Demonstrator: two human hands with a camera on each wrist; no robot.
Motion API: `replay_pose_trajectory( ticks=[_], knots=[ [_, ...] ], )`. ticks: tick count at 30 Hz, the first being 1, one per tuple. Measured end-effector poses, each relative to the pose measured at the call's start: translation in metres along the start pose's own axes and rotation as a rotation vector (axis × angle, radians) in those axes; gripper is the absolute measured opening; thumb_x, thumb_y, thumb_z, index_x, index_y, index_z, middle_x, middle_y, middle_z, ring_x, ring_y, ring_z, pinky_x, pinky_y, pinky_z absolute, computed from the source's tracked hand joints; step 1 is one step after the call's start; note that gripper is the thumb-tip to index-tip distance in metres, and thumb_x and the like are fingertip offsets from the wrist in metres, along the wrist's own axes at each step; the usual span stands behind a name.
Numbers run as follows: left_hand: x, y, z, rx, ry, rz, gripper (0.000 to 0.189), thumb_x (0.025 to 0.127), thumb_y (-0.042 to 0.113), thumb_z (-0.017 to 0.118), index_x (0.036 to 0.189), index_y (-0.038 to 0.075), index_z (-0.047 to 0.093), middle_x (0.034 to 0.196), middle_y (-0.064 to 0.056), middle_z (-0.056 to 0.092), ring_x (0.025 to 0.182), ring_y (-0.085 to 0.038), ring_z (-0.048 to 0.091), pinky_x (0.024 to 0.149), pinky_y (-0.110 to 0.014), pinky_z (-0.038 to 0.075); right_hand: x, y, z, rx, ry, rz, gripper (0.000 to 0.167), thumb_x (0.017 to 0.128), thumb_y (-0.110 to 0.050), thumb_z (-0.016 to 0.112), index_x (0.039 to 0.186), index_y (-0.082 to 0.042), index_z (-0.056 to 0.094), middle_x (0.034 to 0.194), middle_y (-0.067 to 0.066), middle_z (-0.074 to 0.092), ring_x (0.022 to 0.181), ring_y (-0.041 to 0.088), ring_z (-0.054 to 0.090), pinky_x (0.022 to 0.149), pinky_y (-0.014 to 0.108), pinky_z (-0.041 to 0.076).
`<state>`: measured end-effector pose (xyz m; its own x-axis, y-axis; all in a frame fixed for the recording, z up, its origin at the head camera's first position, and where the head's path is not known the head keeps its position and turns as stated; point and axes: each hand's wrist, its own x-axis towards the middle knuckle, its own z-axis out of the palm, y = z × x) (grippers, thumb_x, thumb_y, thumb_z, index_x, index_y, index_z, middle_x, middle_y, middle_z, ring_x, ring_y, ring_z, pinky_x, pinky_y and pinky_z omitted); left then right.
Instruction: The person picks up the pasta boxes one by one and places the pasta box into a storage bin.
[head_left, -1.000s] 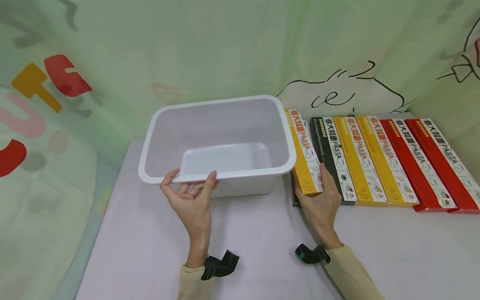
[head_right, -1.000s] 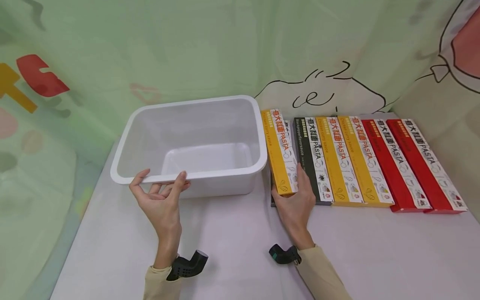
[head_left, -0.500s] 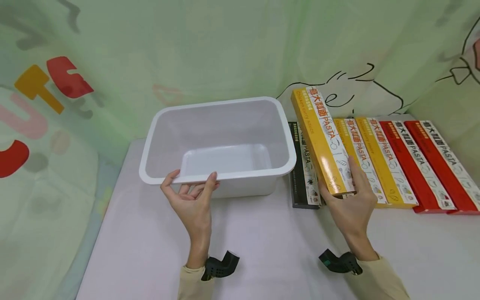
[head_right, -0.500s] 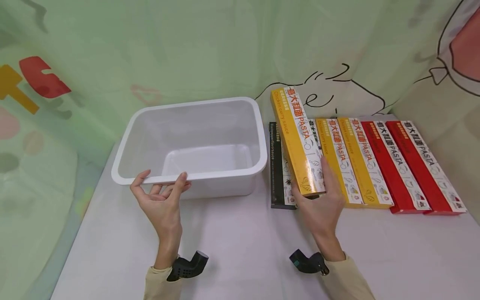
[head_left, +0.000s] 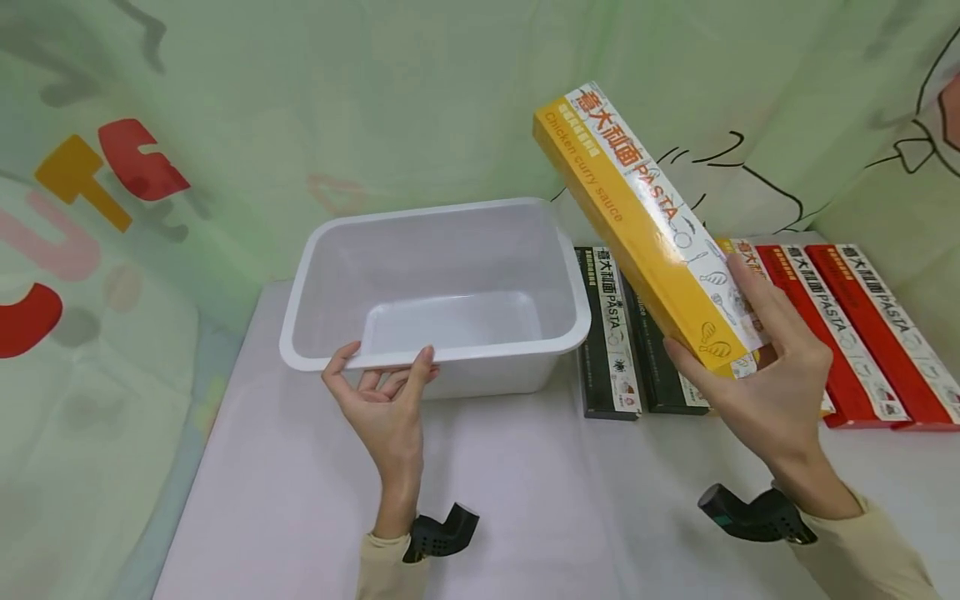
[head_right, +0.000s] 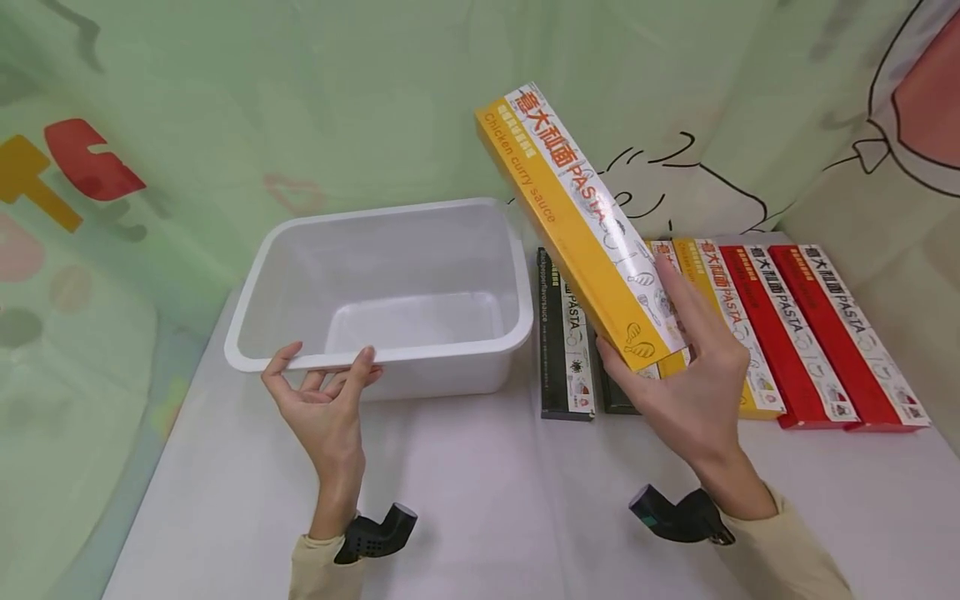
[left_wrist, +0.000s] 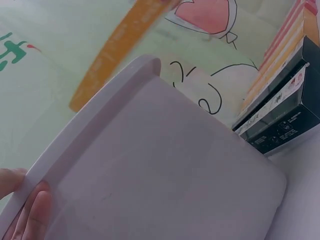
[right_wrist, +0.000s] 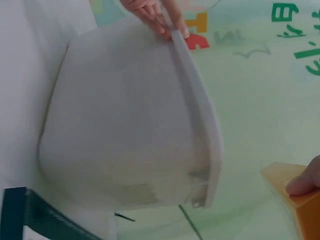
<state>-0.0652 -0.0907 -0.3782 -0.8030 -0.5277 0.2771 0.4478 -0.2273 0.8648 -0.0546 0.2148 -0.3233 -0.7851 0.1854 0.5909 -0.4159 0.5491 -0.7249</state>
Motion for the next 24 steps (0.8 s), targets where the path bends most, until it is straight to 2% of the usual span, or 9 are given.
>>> replay_pose_trajectory(
  ticks=[4,8,9,10,13,16,17,21,24],
  knots=[
    [0.0,-0.001,-0.001,-0.002,0.002,0.0,0.074,0.083,-0.009,0.083,0.136,0.004,0.033,0.091,-0.023,0.066,0.064,-0.026,0.074,0.073,-0.043,0.068,0.018,-0.012,0.003,0.047,-0.068,-0.069,0.093,0.068,0.019,0.081,0.152,-0.011,0.054,0.152,0.009,0.055,0.13,0.015,0.053,0.096,0.006,0.049],
    [0.001,-0.001,-0.002,-0.004,0.006,0.0,0.074,0.083,-0.009,0.083,0.137,0.003,0.033,0.093,-0.025,0.066,0.065,-0.024,0.074,0.073,-0.042,0.068,0.033,-0.022,0.008,0.069,-0.142,-0.14,0.091,0.066,0.016,0.083,0.149,-0.009,0.057,0.146,0.003,0.06,0.122,0.015,0.055,0.093,0.008,0.051],
    [0.001,-0.002,-0.002,-0.006,0.008,0.0,0.074,0.083,-0.009,0.083,0.137,0.004,0.034,0.093,-0.026,0.066,0.065,-0.024,0.074,0.073,-0.042,0.068,0.036,-0.024,0.009,0.078,-0.166,-0.163,0.089,0.067,0.015,0.083,0.149,-0.008,0.057,0.145,0.003,0.061,0.122,0.014,0.056,0.093,0.009,0.051],
    [0.001,-0.002,-0.002,-0.008,0.009,0.0,0.074,0.082,-0.009,0.083,0.137,0.004,0.034,0.093,-0.027,0.065,0.065,-0.024,0.074,0.073,-0.042,0.068,0.039,-0.025,0.011,0.071,-0.192,-0.193,0.08,0.074,0.006,0.085,0.149,-0.007,0.057,0.145,0.004,0.062,0.123,0.013,0.056,0.093,0.01,0.051],
    [0.001,-0.002,-0.002,-0.013,0.009,0.002,0.074,0.083,-0.009,0.083,0.137,0.005,0.034,0.093,-0.027,0.066,0.065,-0.024,0.074,0.073,-0.042,0.068,0.046,-0.028,0.018,0.04,-0.283,-0.275,0.078,0.078,-0.004,0.085,0.15,-0.006,0.055,0.149,0.007,0.06,0.129,0.01,0.055,0.092,0.008,0.049],
    [0.001,-0.002,-0.002,-0.015,0.008,0.003,0.074,0.083,-0.009,0.083,0.137,0.005,0.034,0.092,-0.025,0.066,0.065,-0.024,0.074,0.073,-0.042,0.068,0.052,-0.029,0.026,0.01,-0.384,-0.338,0.082,0.078,-0.005,0.086,0.152,-0.004,0.052,0.151,0.012,0.057,0.136,0.018,0.055,0.098,0.007,0.045],
    [0.001,-0.002,-0.002,-0.018,0.006,0.003,0.074,0.083,-0.009,0.082,0.137,0.004,0.033,0.091,-0.025,0.066,0.066,-0.024,0.074,0.073,-0.042,0.068,0.054,-0.03,0.029,0.012,-0.416,-0.348,0.087,0.072,0.003,0.084,0.152,-0.004,0.051,0.151,0.013,0.057,0.136,0.023,0.055,0.099,0.007,0.045],
    [0.001,-0.002,-0.001,-0.026,-0.001,-0.004,0.075,0.083,-0.009,0.082,0.138,0.003,0.032,0.091,-0.026,0.065,0.065,-0.023,0.074,0.073,-0.042,0.068,0.062,-0.029,0.039,0.006,-0.523,-0.358,0.091,0.068,0.005,0.089,0.151,-0.004,0.053,0.15,0.014,0.058,0.133,0.037,0.056,0.102,0.01,0.042],
    [0.001,-0.002,-0.001,-0.019,-0.003,-0.009,0.076,0.083,-0.01,0.082,0.138,0.004,0.032,0.093,-0.03,0.064,0.066,-0.022,0.074,0.072,-0.04,0.068,0.07,-0.027,0.047,-0.011,-0.593,-0.355,0.087,0.07,0.002,0.091,0.149,-0.004,0.055,0.149,0.014,0.059,0.13,0.038,0.058,0.103,0.025,0.05]
  ],
)
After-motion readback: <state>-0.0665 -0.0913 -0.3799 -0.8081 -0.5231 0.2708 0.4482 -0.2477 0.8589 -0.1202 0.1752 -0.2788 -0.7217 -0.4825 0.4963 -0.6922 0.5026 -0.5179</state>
